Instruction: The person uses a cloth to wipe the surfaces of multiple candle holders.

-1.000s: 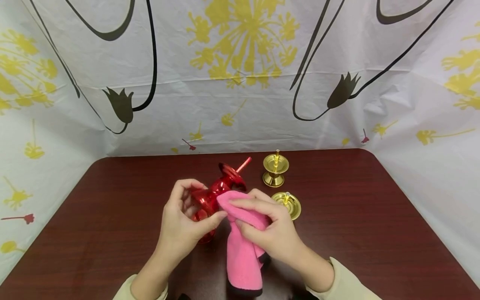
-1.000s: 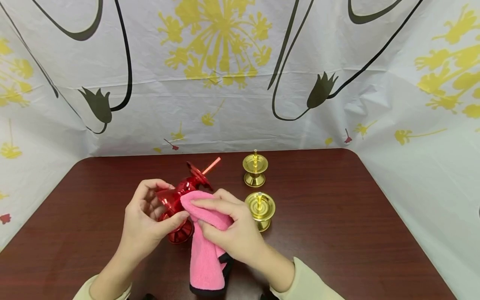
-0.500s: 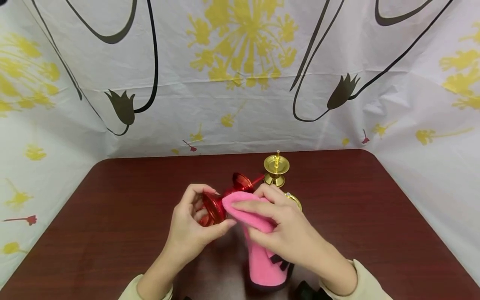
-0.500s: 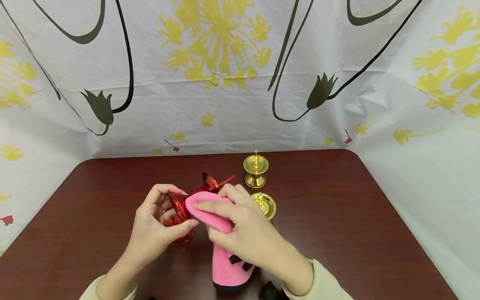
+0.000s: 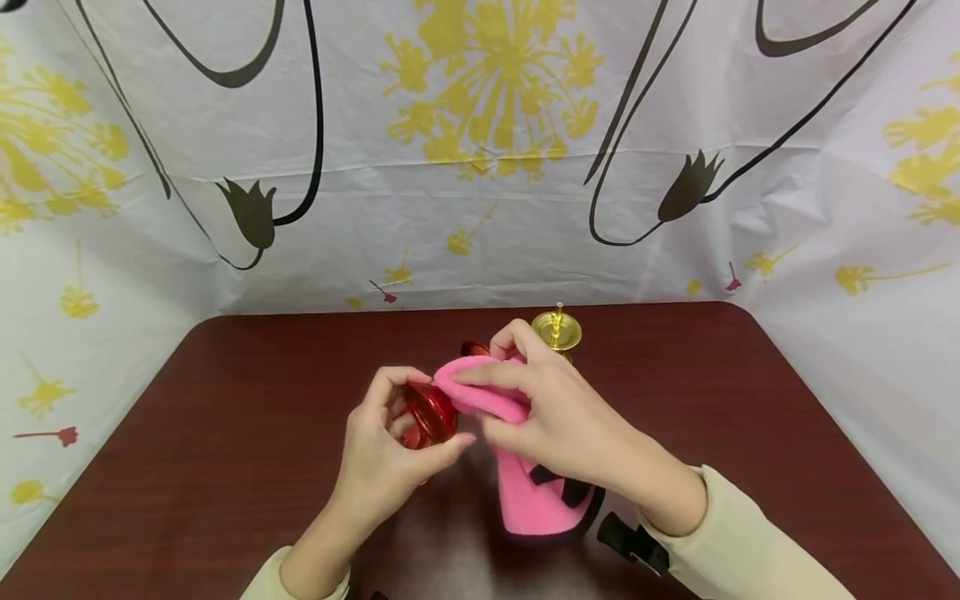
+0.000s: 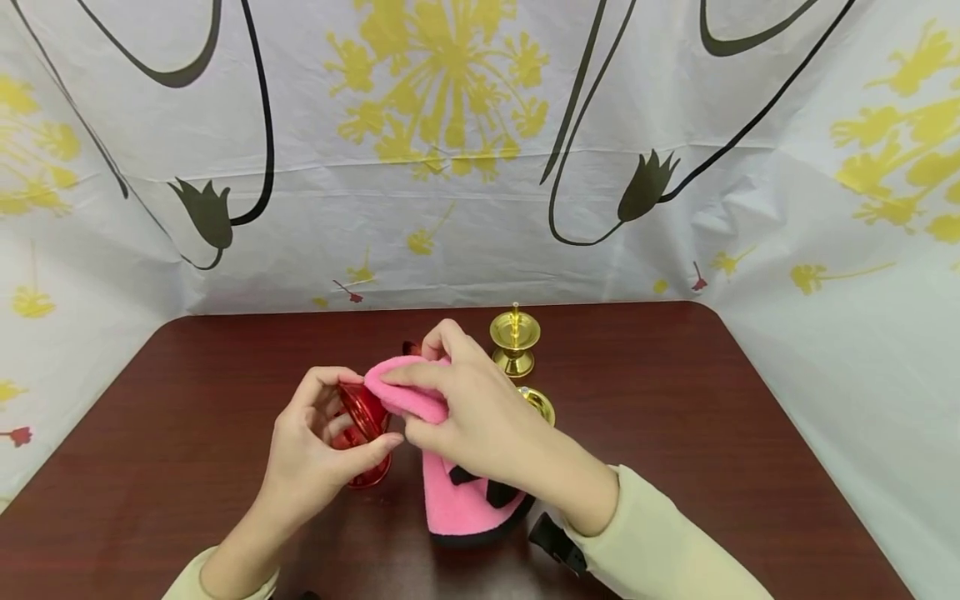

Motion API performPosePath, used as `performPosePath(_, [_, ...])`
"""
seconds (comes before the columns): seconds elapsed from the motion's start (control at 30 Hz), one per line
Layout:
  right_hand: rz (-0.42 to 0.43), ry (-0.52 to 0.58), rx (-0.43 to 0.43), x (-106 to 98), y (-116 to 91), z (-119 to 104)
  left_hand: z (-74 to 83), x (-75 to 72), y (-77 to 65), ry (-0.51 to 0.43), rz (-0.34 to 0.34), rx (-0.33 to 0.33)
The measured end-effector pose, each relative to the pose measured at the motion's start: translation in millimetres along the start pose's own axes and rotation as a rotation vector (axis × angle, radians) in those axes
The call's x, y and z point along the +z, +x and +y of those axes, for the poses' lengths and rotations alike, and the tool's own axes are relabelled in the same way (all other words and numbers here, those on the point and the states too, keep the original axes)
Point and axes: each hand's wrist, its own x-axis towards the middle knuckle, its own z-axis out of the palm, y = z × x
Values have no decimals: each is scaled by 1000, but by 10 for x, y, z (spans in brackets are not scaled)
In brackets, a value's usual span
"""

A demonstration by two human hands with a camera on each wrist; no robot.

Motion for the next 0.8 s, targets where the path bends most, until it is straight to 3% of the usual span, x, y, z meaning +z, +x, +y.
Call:
performPosePath(0.33, [72, 23, 199, 16, 89, -19, -26, 22, 4, 49, 34, 83])
performPosePath(0.8, [149, 60, 230, 86, -59, 11, -10, 22, -3, 124, 48, 176])
